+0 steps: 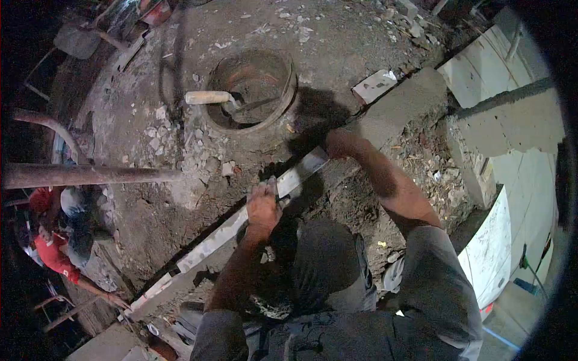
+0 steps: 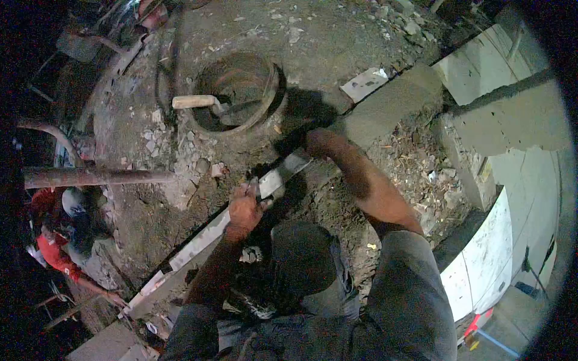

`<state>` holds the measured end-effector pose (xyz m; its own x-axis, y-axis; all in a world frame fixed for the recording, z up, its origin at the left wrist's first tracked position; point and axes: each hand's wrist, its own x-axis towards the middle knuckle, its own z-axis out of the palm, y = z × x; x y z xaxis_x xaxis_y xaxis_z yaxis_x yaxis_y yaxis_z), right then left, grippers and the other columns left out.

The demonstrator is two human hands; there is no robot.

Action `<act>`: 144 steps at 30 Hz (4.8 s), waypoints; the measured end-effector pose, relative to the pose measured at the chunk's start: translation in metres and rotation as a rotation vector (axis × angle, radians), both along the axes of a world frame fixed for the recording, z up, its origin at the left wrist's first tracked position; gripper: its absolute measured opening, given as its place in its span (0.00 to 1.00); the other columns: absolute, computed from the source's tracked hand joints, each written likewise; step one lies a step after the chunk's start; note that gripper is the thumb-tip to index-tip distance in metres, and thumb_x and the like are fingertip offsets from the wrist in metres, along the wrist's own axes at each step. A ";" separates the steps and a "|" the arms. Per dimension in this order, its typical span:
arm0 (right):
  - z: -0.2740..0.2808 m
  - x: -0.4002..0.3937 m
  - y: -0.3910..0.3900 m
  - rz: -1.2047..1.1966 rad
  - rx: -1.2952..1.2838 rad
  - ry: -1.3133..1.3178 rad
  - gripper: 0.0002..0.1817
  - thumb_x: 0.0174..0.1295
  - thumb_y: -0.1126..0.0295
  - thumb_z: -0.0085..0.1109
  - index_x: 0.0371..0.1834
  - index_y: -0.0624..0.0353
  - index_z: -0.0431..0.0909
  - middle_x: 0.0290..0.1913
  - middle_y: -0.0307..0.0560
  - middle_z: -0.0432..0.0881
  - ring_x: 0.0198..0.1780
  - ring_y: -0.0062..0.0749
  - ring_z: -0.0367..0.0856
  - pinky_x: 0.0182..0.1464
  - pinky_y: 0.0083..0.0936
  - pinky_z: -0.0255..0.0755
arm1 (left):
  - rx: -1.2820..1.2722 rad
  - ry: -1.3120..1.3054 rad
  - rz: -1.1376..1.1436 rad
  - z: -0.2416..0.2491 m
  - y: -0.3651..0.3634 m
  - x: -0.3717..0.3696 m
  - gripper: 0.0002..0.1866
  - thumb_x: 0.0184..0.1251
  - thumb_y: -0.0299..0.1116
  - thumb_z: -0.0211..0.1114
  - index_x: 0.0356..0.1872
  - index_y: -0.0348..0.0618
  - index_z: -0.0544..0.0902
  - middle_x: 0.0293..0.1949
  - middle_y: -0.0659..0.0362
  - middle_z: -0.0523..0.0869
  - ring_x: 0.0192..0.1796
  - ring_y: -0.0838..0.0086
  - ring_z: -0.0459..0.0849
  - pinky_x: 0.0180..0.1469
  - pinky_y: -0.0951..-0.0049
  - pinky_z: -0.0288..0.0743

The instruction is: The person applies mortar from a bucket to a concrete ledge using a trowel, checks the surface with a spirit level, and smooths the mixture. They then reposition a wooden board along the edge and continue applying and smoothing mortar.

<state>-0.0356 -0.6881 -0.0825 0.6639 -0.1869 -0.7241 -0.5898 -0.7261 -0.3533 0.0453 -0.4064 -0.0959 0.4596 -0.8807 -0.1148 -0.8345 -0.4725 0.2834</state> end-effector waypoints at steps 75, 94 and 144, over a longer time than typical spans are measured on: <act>0.084 0.207 -0.068 0.555 0.052 -0.270 0.21 0.54 0.67 0.59 0.53 0.54 0.73 0.44 0.53 0.80 0.48 0.46 0.78 0.51 0.34 0.72 | -1.459 -0.640 0.829 0.285 0.093 0.331 0.18 0.46 0.29 0.73 0.36 0.28 0.79 0.33 0.53 0.84 0.31 0.71 0.81 0.37 0.74 0.75; 0.073 0.238 -0.028 0.636 -0.351 -0.503 0.11 0.57 0.72 0.53 0.42 0.64 0.75 0.41 0.60 0.78 0.44 0.52 0.78 0.44 0.43 0.72 | 0.433 -1.596 0.905 0.288 0.142 0.355 0.09 0.54 0.41 0.63 0.28 0.50 0.86 0.24 0.65 0.85 0.26 0.74 0.84 0.22 0.71 0.71; 0.067 0.037 -0.015 0.066 -0.107 0.157 0.10 0.52 0.66 0.61 0.34 0.59 0.77 0.29 0.44 0.79 0.35 0.36 0.80 0.35 0.36 0.73 | -0.176 -1.289 1.001 0.274 0.136 0.363 0.30 0.52 0.39 0.70 0.57 0.51 0.70 0.33 0.51 0.84 0.32 0.68 0.83 0.38 0.71 0.75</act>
<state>0.0018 -0.7030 -0.0158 0.5579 -0.2281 -0.7979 -0.5817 -0.7932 -0.1800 0.4081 -0.2708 0.1778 0.5275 -0.1516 0.8359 0.0522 -0.9763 -0.2100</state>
